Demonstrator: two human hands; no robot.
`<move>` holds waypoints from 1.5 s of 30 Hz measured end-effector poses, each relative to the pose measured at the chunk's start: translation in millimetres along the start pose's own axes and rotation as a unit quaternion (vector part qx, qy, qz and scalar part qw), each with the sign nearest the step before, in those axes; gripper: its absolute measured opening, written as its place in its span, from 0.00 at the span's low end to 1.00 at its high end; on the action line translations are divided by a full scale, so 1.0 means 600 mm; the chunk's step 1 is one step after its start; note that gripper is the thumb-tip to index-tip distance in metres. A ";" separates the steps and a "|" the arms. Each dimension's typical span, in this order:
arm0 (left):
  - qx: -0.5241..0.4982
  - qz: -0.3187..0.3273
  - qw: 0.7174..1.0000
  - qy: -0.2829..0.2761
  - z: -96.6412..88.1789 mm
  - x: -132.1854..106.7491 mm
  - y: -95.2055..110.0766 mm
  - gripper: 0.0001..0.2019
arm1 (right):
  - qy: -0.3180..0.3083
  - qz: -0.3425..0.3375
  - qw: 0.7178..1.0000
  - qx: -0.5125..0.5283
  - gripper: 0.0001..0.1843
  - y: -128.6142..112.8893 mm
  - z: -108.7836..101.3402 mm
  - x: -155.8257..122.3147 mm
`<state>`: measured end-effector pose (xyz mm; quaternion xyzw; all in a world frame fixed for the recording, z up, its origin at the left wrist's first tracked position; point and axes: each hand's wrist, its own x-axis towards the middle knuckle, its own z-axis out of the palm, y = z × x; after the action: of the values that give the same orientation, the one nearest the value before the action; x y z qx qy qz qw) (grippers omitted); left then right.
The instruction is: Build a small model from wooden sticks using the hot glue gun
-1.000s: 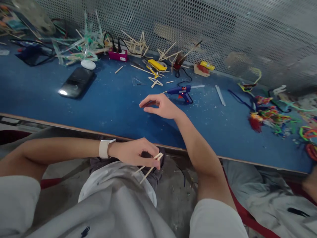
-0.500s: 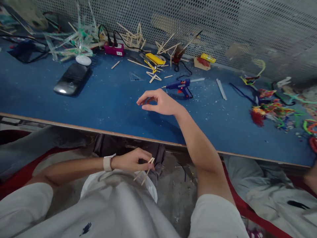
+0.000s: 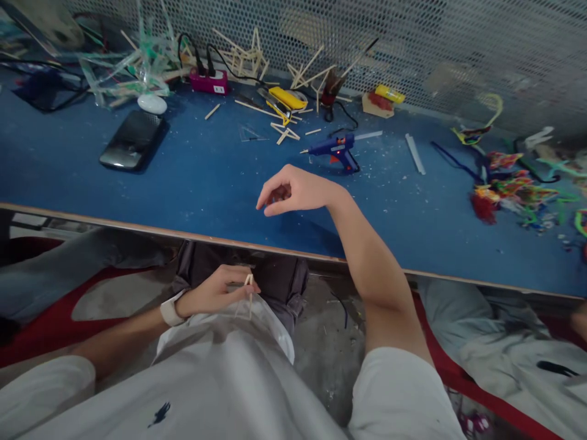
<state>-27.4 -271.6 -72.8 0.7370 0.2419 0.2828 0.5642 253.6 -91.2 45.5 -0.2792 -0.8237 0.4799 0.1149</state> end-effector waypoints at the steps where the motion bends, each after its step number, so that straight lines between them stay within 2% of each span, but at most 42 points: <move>1: -0.001 -0.006 1.000 0.008 -0.004 -0.004 0.004 0.26 | -0.027 0.002 1.000 0.000 0.14 -0.004 0.002 0.000; 4: 0.003 -0.015 0.999 0.036 -0.015 -0.018 0.011 0.23 | -0.079 -0.001 0.997 -0.007 0.12 -0.012 0.008 0.004; 9: 0.020 -0.016 0.995 0.092 -0.037 -0.035 0.015 0.21 | -0.084 -0.005 0.996 -0.009 0.12 -0.012 0.012 0.007; 13: 0.047 0.000 0.989 0.138 -0.054 -0.041 0.026 0.20 | -0.092 -0.037 0.995 -0.014 0.16 -0.024 0.022 0.008; 17: 0.066 0.017 0.986 0.152 -0.065 -0.044 0.041 0.17 | -0.112 -0.076 0.990 -0.034 0.20 -0.047 0.050 0.019; 21: 0.077 0.015 0.985 0.156 -0.075 -0.049 0.051 0.17 | -0.148 -0.073 0.982 -0.093 0.14 -0.065 0.070 0.025; 23: 0.083 0.012 0.983 0.163 -0.080 -0.052 0.055 0.17 | -0.139 -0.056 0.979 -0.141 0.11 -0.073 0.079 0.020; 27: 0.091 0.022 0.981 0.171 -0.084 -0.056 0.065 0.16 | -0.078 -0.037 0.971 -0.223 0.10 -0.083 0.113 0.004; 31: 0.090 0.048 0.981 0.165 -0.081 -0.056 0.077 0.13 | 0.012 -0.057 0.949 -0.311 0.13 -0.077 0.158 -0.002; 33: 0.088 0.056 0.981 0.162 -0.080 -0.057 0.082 0.12 | 0.034 -0.082 0.939 -0.331 0.14 -0.069 0.173 0.001; 36: 0.087 0.061 0.981 0.160 -0.078 -0.057 0.087 0.12 | 0.039 -0.121 0.936 -0.329 0.15 -0.057 0.186 0.008; 40: 0.088 0.067 0.982 0.155 -0.076 -0.058 0.089 0.11 | 0.045 -0.136 0.948 -0.284 0.18 -0.051 0.196 0.019; 45: 0.104 0.070 0.981 0.145 -0.075 -0.058 0.089 0.10 | 0.014 -0.139 0.972 -0.189 0.12 -0.054 0.196 0.030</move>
<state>-81.8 -277.2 -16.9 0.7580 0.2972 0.3988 0.4220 173.6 -178.7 11.3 -0.1855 -0.9284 0.2914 0.1368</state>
